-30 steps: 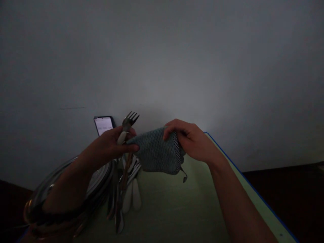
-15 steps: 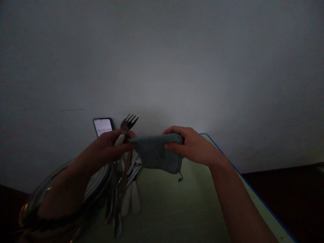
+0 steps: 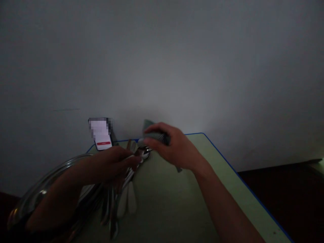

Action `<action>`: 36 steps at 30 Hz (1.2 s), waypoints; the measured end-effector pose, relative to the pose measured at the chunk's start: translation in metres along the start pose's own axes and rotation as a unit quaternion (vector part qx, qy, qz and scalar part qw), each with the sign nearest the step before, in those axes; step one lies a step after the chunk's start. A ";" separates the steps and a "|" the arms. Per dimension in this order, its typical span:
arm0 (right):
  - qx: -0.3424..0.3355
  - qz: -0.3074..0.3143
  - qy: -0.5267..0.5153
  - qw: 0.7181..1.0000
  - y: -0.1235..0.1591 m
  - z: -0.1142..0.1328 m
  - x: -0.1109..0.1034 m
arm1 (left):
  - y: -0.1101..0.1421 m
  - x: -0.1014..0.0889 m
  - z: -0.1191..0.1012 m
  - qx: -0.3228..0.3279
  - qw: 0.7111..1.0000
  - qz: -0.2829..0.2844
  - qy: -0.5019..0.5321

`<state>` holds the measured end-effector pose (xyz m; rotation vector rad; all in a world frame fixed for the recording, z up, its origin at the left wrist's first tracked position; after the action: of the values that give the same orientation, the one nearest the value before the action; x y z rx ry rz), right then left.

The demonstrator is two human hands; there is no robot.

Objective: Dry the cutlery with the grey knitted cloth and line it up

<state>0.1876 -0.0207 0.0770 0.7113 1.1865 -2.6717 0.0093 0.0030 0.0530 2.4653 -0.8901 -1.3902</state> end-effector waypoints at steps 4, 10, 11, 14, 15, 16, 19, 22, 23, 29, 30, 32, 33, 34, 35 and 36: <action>-0.041 0.131 -0.044 0.990 0.002 0.007 0.023 | 0.009 -0.006 -0.009 0.073 0.991 -0.083 -0.072; -0.043 0.087 0.019 0.995 0.002 0.010 0.015 | 0.031 -0.006 -0.015 0.119 0.985 -0.103 -0.075; -0.057 0.111 0.026 0.992 0.002 0.013 0.017 | 0.034 -0.006 -0.016 0.123 0.983 -0.113 -0.073; -0.077 0.183 0.046 0.979 0.003 0.019 0.025 | 0.040 -0.005 -0.020 0.139 0.979 -0.122 -0.081; -0.075 0.194 0.055 0.976 0.003 0.020 0.026 | 0.042 -0.005 -0.020 0.145 0.978 -0.120 -0.086; -0.073 0.198 0.065 0.975 0.003 0.020 0.026 | 0.042 -0.005 -0.021 0.148 0.978 -0.118 -0.093; -0.072 0.193 0.089 0.975 0.002 0.022 0.020 | 0.042 -0.008 -0.018 0.134 0.978 -0.117 -0.111; -0.047 0.201 0.094 0.974 0.002 0.022 0.009 | 0.044 -0.018 -0.013 0.134 0.977 -0.136 -0.096; -0.035 0.211 0.087 0.973 0.003 0.022 0.006 | 0.046 -0.021 -0.012 0.141 0.976 -0.144 -0.084; -0.013 0.249 0.060 0.967 0.010 0.026 -0.011 | 0.051 -0.031 -0.002 0.146 0.976 -0.160 -0.033; -0.010 0.253 0.063 0.965 0.011 0.026 -0.012 | 0.053 -0.030 -0.001 0.141 0.976 -0.165 -0.028; 0.000 0.265 0.067 0.962 0.013 0.027 -0.010 | 0.056 -0.028 -0.001 0.133 0.977 -0.166 -0.024; 0.007 0.271 0.070 0.960 0.013 0.028 -0.007 | 0.057 -0.026 -0.001 0.129 0.979 -0.156 -0.026; 0.012 0.276 0.073 0.958 0.013 0.029 -0.005 | 0.058 -0.024 -0.002 0.126 0.981 -0.146 -0.029; 0.015 0.279 0.076 0.957 0.013 0.030 -0.002 | 0.060 -0.024 -0.003 0.124 0.982 -0.140 -0.030; 0.015 0.283 0.079 0.956 0.013 0.031 0.001 | 0.061 -0.024 -0.003 0.123 0.982 -0.141 -0.027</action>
<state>0.1792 -0.0521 0.0863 1.0928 0.8080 -2.1877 -0.0226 -0.0328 0.0983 2.8454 -0.7878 -1.5231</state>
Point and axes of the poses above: each hand's wrist, its own y-axis away from the middle knuckle, its own x-axis out of the palm, z = x × y, the point moved 4 cm from there along -y, towards the middle knuckle, and after that the axes turned 15 degrees about -x, right-handed, at the moved point
